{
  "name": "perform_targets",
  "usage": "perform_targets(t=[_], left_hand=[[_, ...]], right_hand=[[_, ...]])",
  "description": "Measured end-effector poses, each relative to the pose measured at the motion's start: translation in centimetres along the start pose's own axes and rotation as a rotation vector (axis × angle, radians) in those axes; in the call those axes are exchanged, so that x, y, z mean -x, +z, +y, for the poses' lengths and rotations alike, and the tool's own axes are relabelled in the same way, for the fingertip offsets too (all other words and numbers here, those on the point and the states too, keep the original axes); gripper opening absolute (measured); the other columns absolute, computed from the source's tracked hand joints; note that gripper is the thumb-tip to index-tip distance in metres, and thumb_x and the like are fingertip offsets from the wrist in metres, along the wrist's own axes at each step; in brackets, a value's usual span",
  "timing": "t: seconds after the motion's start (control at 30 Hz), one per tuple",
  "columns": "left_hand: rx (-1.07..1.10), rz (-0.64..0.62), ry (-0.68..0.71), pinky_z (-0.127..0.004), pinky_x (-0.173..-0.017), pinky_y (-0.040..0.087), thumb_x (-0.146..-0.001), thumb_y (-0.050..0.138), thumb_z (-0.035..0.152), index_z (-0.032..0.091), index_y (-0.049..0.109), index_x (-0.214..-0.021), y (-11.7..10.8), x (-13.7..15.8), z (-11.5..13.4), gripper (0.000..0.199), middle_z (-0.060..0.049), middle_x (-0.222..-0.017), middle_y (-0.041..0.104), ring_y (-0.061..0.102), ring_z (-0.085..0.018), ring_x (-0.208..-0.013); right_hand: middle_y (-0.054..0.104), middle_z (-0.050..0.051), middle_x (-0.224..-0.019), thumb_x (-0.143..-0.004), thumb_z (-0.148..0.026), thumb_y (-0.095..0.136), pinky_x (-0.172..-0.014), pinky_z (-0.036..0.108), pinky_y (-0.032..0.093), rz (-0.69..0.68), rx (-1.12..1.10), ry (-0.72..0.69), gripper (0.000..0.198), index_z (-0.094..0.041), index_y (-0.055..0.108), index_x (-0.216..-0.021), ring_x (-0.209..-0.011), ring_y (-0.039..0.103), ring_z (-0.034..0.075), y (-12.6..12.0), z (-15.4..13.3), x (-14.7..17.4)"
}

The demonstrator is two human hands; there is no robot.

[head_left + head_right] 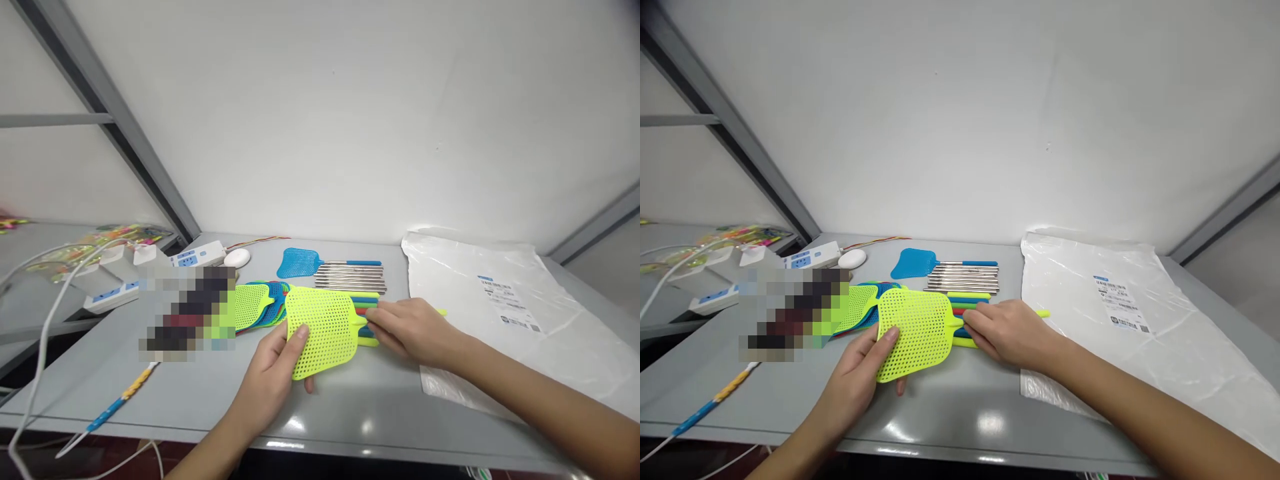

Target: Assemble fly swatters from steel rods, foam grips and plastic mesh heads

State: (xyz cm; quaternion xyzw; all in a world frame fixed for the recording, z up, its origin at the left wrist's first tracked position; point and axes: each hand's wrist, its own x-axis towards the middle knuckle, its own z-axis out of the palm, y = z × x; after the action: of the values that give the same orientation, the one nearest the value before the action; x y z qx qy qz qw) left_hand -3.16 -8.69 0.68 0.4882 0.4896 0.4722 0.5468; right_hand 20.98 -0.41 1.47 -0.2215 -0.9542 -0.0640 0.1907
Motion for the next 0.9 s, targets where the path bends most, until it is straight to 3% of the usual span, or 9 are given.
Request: perform_targets(t=[0.17, 0.37, 0.47, 0.6, 0.67, 0.73, 0.8, 0.9], left_hand=[[0.080, 0.011, -0.077, -0.023, -0.049, 0.045, -0.092, 0.046, 0.048, 0.015, 0.062, -0.099, 0.1, 0.0, 0.5, 0.037, 0.001, -0.049, 0.058, 0.055, -0.014, -0.046], [0.173, -0.007, -0.177, -0.021, -0.038, 0.041, -0.088, 0.052, 0.049, 0.014, 0.064, -0.096, -0.9, 0.4, -0.2, 0.038, -0.003, -0.064, 0.062, 0.052, -0.011, -0.044], [0.308, 0.026, -0.254, -0.019, -0.031, 0.034, -0.083, 0.058, 0.049, 0.014, 0.063, -0.094, -1.0, 0.4, -0.5, 0.036, -0.002, -0.061, 0.059, 0.048, -0.010, -0.040], [0.528, 0.145, -0.407, -0.016, -0.028, 0.018, -0.078, 0.065, 0.044, 0.016, 0.061, -0.079, -1.1, 0.4, -0.2, 0.028, 0.006, -0.047, 0.046, 0.028, -0.004, -0.030], [0.676, 0.062, -0.508, -0.017, -0.030, 0.017, -0.078, 0.062, 0.042, 0.016, 0.056, -0.062, -1.5, 0.5, 0.2, 0.031, 0.009, -0.035, 0.029, 0.020, -0.004, -0.027], [0.855, -0.135, -0.632, -0.019, -0.033, 0.019, -0.080, 0.057, 0.039, 0.018, 0.042, -0.045, -2.4, 0.5, 0.7, 0.044, 0.010, -0.030, 0.015, 0.018, -0.004, -0.025], [1.012, -0.350, -0.727, -0.020, -0.034, 0.018, -0.081, 0.052, 0.036, 0.021, 0.029, -0.038, -3.4, 0.6, 1.1, 0.051, 0.008, -0.029, 0.013, 0.017, -0.004, -0.025], [1.158, -0.533, -0.730, -0.021, -0.034, 0.014, -0.083, 0.049, 0.031, 0.019, 0.035, -0.042, -4.8, 0.7, 1.3, 0.044, 0.008, -0.032, 0.019, 0.014, -0.005, -0.025]], right_hand=[[0.062, -0.001, -0.076, -0.099, -0.024, 0.038, -0.050, 0.024, 0.027, -0.075, -0.074, 0.009, 0.022, -0.019, 0.058, -0.107, -0.059, 0.052, 0.010, -0.8, 0.2, -0.3], [0.055, -0.003, -0.067, -0.098, -0.020, 0.036, -0.047, 0.026, 0.022, -0.102, -0.046, -0.010, 0.021, -0.020, 0.056, -0.105, -0.052, 0.044, 0.009, -1.1, -0.1, -0.4], [0.053, -0.004, -0.066, -0.097, -0.019, 0.036, -0.047, 0.026, 0.022, -0.069, -0.012, -0.028, 0.020, -0.019, 0.054, -0.107, -0.052, 0.042, 0.010, -1.0, -0.3, -0.6], [0.049, -0.004, -0.063, -0.095, -0.014, 0.038, -0.049, 0.029, 0.021, -0.031, 0.196, -0.079, 0.018, -0.018, 0.053, -0.105, -0.052, 0.040, 0.011, -1.2, -0.6, -0.5], [0.049, -0.003, -0.063, -0.094, -0.012, 0.038, -0.050, 0.031, 0.021, -0.026, 0.318, -0.110, 0.019, -0.017, 0.053, -0.104, -0.053, 0.040, 0.012, -1.4, -0.9, -0.3], [0.049, -0.003, -0.063, -0.093, -0.011, 0.038, -0.050, 0.032, 0.022, -0.033, 0.402, -0.139, 0.019, -0.016, 0.053, -0.104, -0.054, 0.040, 0.013, -1.8, -1.3, -0.1], [0.048, -0.002, -0.064, -0.093, -0.011, 0.039, -0.050, 0.032, 0.022, -0.057, 0.432, -0.157, 0.020, -0.016, 0.053, -0.106, -0.054, 0.040, 0.013, -2.1, -1.6, 0.0], [0.047, -0.002, -0.064, -0.090, -0.009, 0.039, -0.048, 0.032, 0.021, -0.071, 0.448, -0.160, 0.024, -0.018, 0.053, -0.109, -0.052, 0.037, 0.013, -2.4, -2.0, -0.3]])
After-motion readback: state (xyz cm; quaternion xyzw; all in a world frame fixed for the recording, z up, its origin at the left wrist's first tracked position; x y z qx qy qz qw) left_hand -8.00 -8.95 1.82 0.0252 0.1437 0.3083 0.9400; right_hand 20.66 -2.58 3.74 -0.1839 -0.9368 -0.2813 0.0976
